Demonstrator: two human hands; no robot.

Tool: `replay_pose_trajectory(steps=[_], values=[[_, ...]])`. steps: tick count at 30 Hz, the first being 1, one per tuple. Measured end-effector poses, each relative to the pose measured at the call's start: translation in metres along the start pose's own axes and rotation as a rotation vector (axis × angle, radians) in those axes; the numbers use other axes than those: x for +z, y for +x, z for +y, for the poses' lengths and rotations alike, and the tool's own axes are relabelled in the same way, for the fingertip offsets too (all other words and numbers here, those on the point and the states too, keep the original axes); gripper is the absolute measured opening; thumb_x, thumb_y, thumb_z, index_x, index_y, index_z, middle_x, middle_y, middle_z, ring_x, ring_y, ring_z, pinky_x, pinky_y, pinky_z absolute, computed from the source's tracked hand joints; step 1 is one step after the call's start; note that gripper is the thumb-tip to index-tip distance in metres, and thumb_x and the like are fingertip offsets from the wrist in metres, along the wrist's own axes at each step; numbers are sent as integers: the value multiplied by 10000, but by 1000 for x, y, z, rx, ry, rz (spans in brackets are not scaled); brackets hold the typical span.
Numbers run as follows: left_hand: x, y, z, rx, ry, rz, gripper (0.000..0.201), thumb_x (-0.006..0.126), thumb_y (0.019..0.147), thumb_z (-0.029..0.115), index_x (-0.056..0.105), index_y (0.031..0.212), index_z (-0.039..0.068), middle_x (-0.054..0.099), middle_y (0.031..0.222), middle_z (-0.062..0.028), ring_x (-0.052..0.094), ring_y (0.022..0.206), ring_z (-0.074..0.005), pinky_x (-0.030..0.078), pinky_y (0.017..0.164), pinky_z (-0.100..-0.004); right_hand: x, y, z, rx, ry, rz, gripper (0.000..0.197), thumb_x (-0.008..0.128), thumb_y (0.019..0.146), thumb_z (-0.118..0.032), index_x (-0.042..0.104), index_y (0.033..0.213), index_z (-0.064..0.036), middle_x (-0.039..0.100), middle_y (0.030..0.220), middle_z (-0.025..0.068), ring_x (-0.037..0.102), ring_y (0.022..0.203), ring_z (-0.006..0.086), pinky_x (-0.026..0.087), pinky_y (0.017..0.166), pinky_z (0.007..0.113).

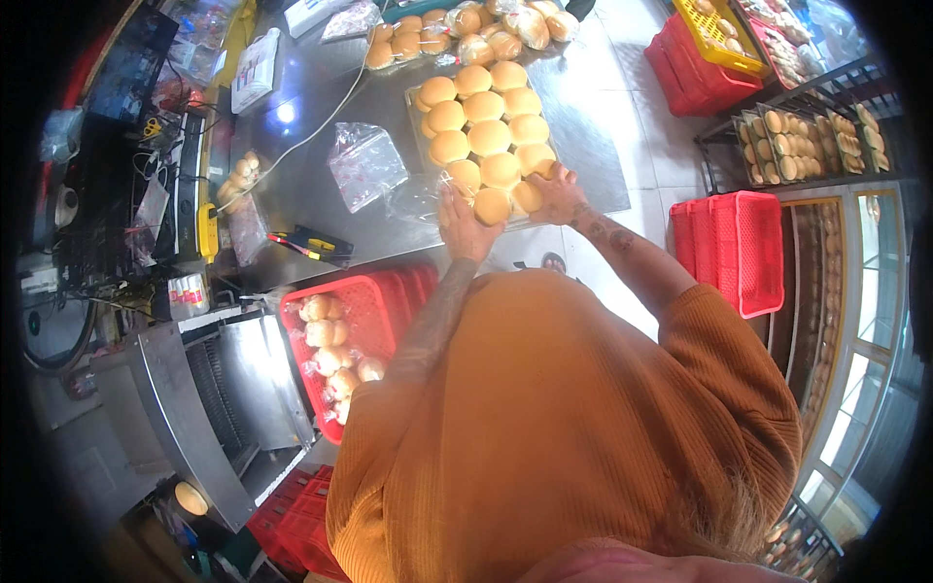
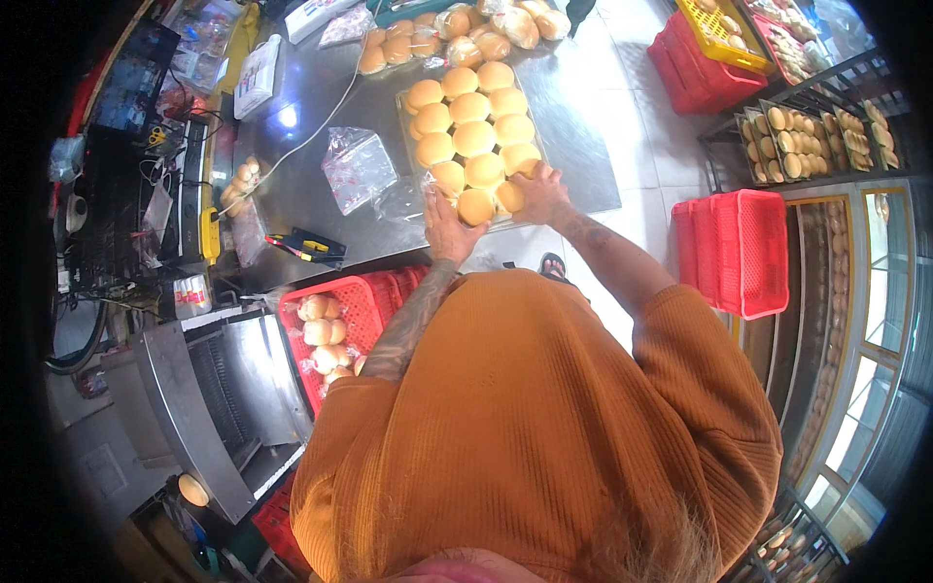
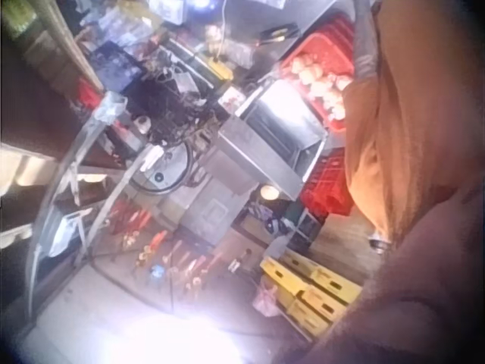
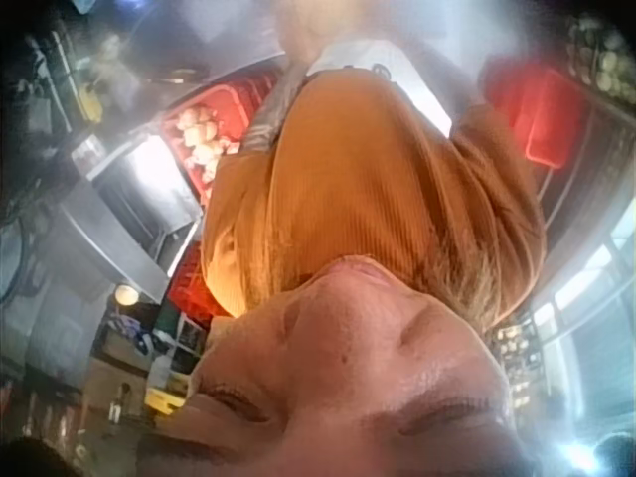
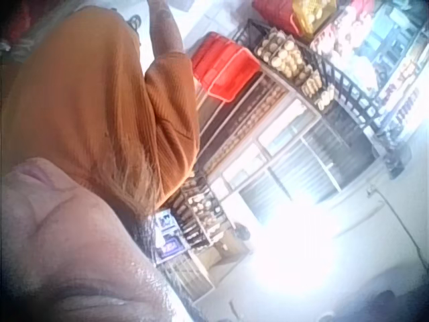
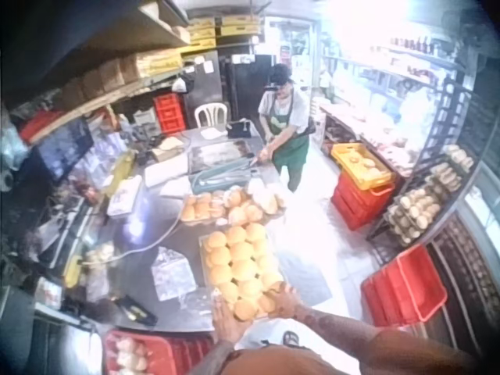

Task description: The person repeatedly picks round buns from a metal tray, places them into clear plastic bags, and sets the filled bags into a red basket. The process continues throughout the clip with consistent hand movements and no visible tool use.

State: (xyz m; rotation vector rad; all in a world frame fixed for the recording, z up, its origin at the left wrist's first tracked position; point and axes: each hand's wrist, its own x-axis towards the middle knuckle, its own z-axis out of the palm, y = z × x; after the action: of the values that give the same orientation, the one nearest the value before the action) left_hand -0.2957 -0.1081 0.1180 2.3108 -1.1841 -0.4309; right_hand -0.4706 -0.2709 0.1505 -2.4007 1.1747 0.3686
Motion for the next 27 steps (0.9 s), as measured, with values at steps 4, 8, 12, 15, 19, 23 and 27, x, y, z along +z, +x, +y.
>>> replay_pose_trajectory(steps=[4, 8, 12, 15, 19, 23, 27], values=[[3, 1, 0, -2, 12, -11, 1365, 956, 714, 504, 190, 1706, -35, 205, 1778, -248, 252, 1631, -410, 298, 1302, -556, -8, -3, 23, -180, -139, -53, 869, 899, 717, -312, 551, 1512, -365, 354, 1557, 240, 441, 1380, 570, 573, 1045, 629], [2, 3, 4, -74, 25, -76, 1386, 959, 711, 521, 171, 1709, -30, 194, 1784, -239, 250, 1629, -421, 314, 1293, -551, -19, -9, 49, -351, -184, -99, 846, 886, 700, -218, 588, 1474, -381, 356, 1579, 226, 425, 1403, 550, 560, 1096, 573], [-6, 6, 6, -84, 58, -114, 1408, 956, 712, 552, 148, 1717, -12, 159, 1799, -215, 258, 1635, -386, 362, 1255, -581, -31, -14, 75, -478, -183, -98, 804, 889, 688, -221, 629, 1433, -371, 363, 1602, 192, 422, 1421, 511, 549, 1116, 543], [-9, 8, 7, -116, 55, -168, 1425, 954, 712, 576, 131, 1720, -5, 133, 1807, -203, 269, 1638, -358, 382, 1230, -615, -28, -13, 81, -504, -154, -67, 806, 895, 670, -231, 640, 1423, -363, 374, 1611, 178, 437, 1409, 491, 542, 1113, 553], [-8, 10, 8, -123, 64, -179, 1445, 952, 713, 596, 110, 1722, -5, 108, 1814, -192, 284, 1636, -348, 386, 1211, -651, -19, -11, 79, -438, -126, -87, 806, 880, 657, -262, 636, 1421, -336, 380, 1607, 207, 439, 1392, 507, 511, 1128, 572], [-10, 9, 16, -156, 114, -191, 1439, 945, 721, 607, 109, 1720, -5, 92, 1820, -178, 297, 1630, -351, 397, 1199, -662, -23, -23, 86, -359, -139, -174, 822, 880, 653, -295, 635, 1438, -300, 439, 1560, 211, 447, 1407, 489, 489, 1140, 569], [-23, 6, 25, -138, 143, -163, 1285, 874, 824, 583, 158, 1708, -14, 180, 1792, -214, 319, 1619, -371, 388, 1214, -647, -32, -48, 103, -379, 67, -118, 832, 881, 703, -343, 611, 1484, -243, 529, 1478, 238, 468, 1428, 422, 481, 1149, 551]])
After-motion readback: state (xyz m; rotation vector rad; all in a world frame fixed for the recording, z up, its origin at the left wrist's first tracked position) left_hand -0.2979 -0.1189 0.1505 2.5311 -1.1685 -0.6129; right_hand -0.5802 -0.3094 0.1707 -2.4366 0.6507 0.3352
